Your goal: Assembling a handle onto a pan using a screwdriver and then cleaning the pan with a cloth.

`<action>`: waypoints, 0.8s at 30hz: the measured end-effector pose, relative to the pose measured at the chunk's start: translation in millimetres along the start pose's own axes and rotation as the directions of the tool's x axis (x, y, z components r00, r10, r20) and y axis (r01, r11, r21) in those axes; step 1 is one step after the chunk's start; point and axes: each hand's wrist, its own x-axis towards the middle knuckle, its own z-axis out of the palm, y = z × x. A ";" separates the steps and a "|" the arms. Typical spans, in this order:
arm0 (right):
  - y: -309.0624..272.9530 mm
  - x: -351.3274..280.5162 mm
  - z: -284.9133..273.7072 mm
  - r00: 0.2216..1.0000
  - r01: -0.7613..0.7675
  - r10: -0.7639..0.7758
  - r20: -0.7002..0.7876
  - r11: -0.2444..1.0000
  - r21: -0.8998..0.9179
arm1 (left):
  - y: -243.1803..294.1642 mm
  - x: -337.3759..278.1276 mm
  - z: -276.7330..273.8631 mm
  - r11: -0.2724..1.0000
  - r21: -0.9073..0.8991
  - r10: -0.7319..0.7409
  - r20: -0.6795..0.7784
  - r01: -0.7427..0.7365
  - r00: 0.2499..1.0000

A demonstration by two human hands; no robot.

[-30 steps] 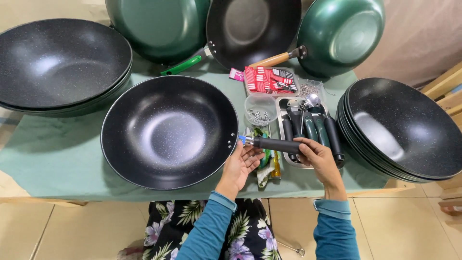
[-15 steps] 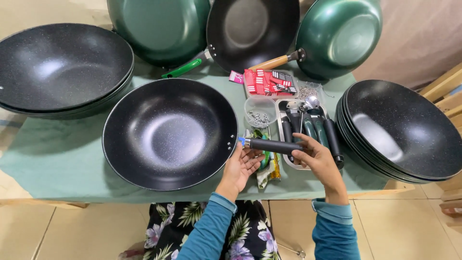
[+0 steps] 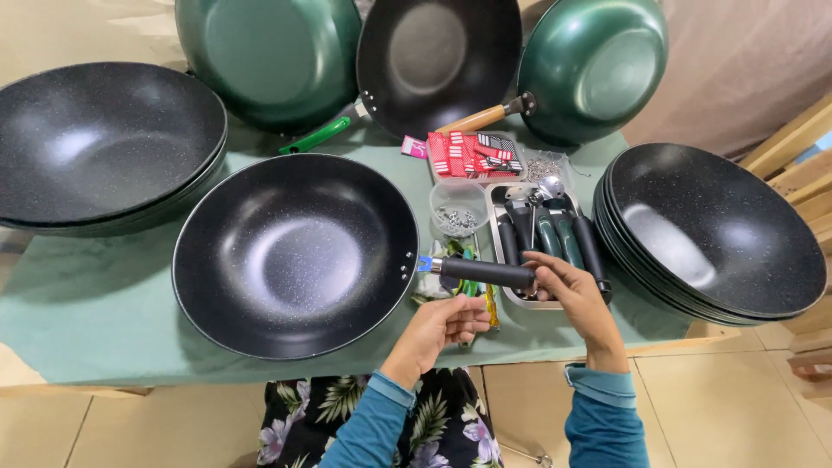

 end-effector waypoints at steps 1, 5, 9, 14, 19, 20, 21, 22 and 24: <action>3.8 2.1 -5.1 1.000 -0.001 0.001 -0.006 1.000 0.000 | 8.2 -5.3 6.9 1.000 0.002 -0.003 0.005 0.003 1.000; 31.6 14.9 -25.4 0.988 -0.004 -0.009 -0.155 0.997 -0.080 | 34.9 -8.4 32.1 0.994 0.042 0.098 0.067 -0.101 0.993; 68.7 33.0 -35.8 0.976 -0.043 -0.021 -0.215 0.957 -0.288 | 50.3 23.8 49.6 0.968 0.043 0.245 0.073 -0.249 0.967; 77.6 36.4 -16.2 0.975 -0.217 0.110 -0.194 0.675 -0.706 | 66.7 74.3 68.1 0.803 0.489 0.370 0.038 -0.340 0.928; 79.3 33.4 4.0 0.973 -0.229 0.120 -0.196 0.422 -0.877 | 57.3 130.7 67.3 0.605 0.746 0.337 0.079 -0.279 0.938; 80.0 33.7 4.1 0.970 -0.242 0.128 -0.206 0.442 -0.864 | 58.0 132.7 70.0 0.566 0.786 0.305 0.078 -0.247 0.949; 80.6 34.2 4.5 0.967 -0.255 0.136 -0.216 0.462 -0.850 | 58.9 134.8 72.5 0.525 0.824 0.273 0.075 -0.214 0.959; 84.4 33.0 3.1 0.966 -0.257 0.134 -0.220 0.462 -0.849 | 64.6 125.3 78.1 0.523 0.824 0.273 0.079 -0.217 0.959; 91.3 32.2 1.3 0.962 -0.271 0.122 -0.245 0.542 -0.795 | 77.3 106.0 88.2 0.576 0.789 0.246 0.082 -0.214 0.966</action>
